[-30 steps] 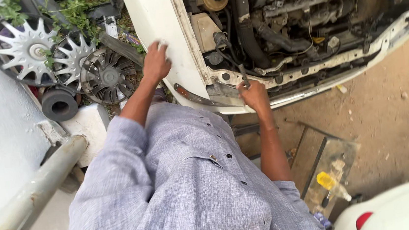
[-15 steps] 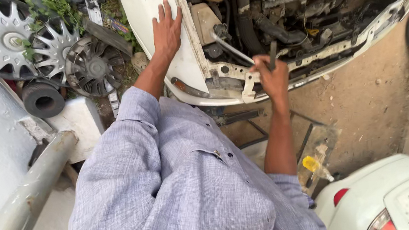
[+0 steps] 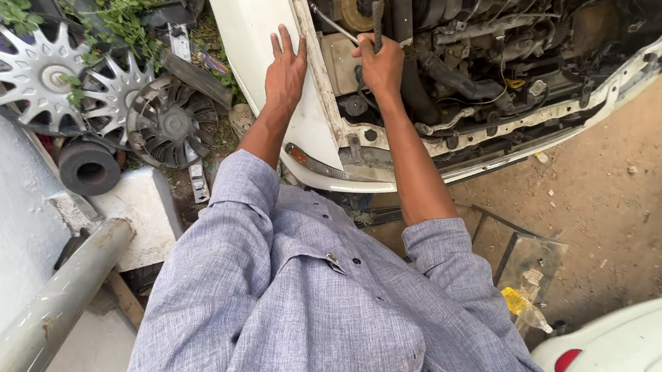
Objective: The person works on a car engine by using a wrench to loosen components, manipulating hoses and the air filter housing by hand, and using a screwdriver to tighten fasteners near the radiator support.
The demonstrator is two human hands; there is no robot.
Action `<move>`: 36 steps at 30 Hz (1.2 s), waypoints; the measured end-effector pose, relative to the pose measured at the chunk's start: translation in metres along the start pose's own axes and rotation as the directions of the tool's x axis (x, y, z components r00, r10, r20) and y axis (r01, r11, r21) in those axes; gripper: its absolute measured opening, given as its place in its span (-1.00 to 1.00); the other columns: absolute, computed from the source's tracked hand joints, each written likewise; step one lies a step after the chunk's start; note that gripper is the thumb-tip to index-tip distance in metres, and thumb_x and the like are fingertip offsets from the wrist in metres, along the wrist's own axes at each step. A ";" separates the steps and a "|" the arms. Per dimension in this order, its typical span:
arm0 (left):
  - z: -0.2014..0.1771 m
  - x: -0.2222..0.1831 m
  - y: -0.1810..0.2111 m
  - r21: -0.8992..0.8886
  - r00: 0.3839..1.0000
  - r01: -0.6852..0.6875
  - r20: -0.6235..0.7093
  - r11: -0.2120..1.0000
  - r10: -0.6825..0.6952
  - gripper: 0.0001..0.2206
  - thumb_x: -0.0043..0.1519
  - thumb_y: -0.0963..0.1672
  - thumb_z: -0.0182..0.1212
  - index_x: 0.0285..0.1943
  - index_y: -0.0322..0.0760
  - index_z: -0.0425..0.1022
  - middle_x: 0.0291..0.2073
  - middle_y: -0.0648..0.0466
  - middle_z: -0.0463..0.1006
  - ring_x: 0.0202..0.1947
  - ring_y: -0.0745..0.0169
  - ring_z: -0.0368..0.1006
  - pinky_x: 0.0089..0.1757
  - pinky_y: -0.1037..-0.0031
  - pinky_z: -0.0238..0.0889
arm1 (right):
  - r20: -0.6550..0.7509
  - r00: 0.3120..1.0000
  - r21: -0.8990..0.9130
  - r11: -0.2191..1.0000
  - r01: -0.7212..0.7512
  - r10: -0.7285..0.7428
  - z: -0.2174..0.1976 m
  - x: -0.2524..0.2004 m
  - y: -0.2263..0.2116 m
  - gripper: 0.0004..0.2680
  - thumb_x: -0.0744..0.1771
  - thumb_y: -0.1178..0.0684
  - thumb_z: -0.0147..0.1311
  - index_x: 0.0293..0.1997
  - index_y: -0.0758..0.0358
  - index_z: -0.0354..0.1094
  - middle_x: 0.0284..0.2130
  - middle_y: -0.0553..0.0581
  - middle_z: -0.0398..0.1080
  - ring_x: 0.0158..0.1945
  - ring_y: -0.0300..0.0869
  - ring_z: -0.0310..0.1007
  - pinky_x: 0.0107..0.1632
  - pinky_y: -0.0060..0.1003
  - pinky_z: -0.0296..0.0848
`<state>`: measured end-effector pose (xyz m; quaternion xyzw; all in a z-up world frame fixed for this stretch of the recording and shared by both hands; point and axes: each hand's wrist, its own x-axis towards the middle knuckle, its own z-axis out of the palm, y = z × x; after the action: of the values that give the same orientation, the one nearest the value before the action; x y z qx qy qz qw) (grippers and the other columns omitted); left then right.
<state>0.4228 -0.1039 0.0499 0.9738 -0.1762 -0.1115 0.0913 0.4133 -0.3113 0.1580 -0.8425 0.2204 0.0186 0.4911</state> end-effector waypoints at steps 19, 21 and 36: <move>-0.009 0.000 0.003 -0.058 0.998 0.038 0.059 0.998 -0.035 -0.25 0.10 -0.44 0.08 0.55 -0.24 0.20 0.48 -0.49 -0.07 0.42 -0.58 0.06 -0.24 0.30 0.55 | 0.068 0.996 -0.058 0.997 -0.047 0.051 -0.002 0.009 -0.005 -0.81 0.36 0.02 0.04 -0.11 0.29 0.56 -0.46 0.09 0.59 -0.53 -0.26 0.49 -0.38 -0.19 0.48; -0.007 0.003 0.002 -0.050 0.998 0.039 0.047 0.998 -0.036 -0.25 0.10 -0.44 0.08 0.54 -0.25 0.21 0.48 -0.49 -0.06 0.41 -0.58 0.07 -0.24 0.30 0.55 | 0.068 0.994 -0.068 0.995 -0.079 0.084 -0.003 0.010 -0.009 -0.81 0.36 0.02 0.04 -0.15 0.29 0.57 -0.46 0.09 0.59 -0.53 -0.25 0.49 -0.37 -0.19 0.47; -0.022 0.002 0.006 -0.021 0.994 0.060 0.097 0.998 -0.057 -0.19 0.04 -0.46 0.09 0.56 -0.21 0.17 0.47 -0.42 -0.05 0.42 -0.53 0.06 -0.22 0.30 0.54 | 0.043 0.998 0.009 0.999 -0.053 0.052 -0.007 0.010 0.000 -0.81 0.36 0.02 0.07 -0.13 0.31 0.57 -0.47 0.09 0.62 -0.50 -0.27 0.55 -0.37 -0.25 0.48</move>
<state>0.4279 -0.1071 0.0721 0.9709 -0.1504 -0.1629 0.0908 0.4208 -0.3209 0.1592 -0.8333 0.2319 0.0485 0.4994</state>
